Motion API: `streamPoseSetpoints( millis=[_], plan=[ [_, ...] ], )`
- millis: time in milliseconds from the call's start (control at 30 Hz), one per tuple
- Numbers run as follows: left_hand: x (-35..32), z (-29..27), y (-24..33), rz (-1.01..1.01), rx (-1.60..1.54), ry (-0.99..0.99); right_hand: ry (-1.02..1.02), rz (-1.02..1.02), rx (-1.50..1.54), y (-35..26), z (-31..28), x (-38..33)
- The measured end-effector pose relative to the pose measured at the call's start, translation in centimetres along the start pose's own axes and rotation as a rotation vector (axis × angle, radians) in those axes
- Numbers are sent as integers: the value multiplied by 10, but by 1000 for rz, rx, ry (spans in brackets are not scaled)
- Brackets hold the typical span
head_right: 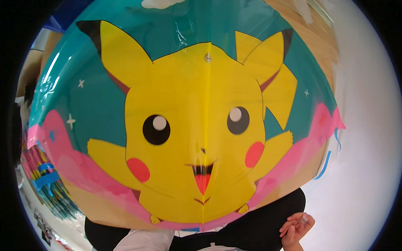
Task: Assembling a kite by attaching ribbons and strings to the main kite body.
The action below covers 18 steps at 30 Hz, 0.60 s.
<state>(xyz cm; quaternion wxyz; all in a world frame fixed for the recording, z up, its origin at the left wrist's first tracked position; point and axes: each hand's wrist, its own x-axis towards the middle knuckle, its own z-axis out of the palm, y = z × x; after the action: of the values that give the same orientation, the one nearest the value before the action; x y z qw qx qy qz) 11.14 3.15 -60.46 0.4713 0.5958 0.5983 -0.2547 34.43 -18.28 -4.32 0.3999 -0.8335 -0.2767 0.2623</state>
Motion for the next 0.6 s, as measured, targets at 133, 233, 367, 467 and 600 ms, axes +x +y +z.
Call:
streamPoseSetpoints(
  millis=[133, 233, 367, 467, 600],
  plan=[
    [15, 11, 3, -19, -23, 9, 18, 19, -81, -5, 6, 4],
    [17, 11, 4, -25, -39, 7, 29, 25, -116, -9, 10, 6],
    [16, 9, 9, -22, -47, 6, 64, 40, -95, -9, 15, 8],
    [20, 12, 11, -35, -64, 2, 58, 58, -81, -9, 15, 9],
    [24, 16, 7, -44, -76, -2, 51, 86, -102, -13, 15, 8]
  ],
)
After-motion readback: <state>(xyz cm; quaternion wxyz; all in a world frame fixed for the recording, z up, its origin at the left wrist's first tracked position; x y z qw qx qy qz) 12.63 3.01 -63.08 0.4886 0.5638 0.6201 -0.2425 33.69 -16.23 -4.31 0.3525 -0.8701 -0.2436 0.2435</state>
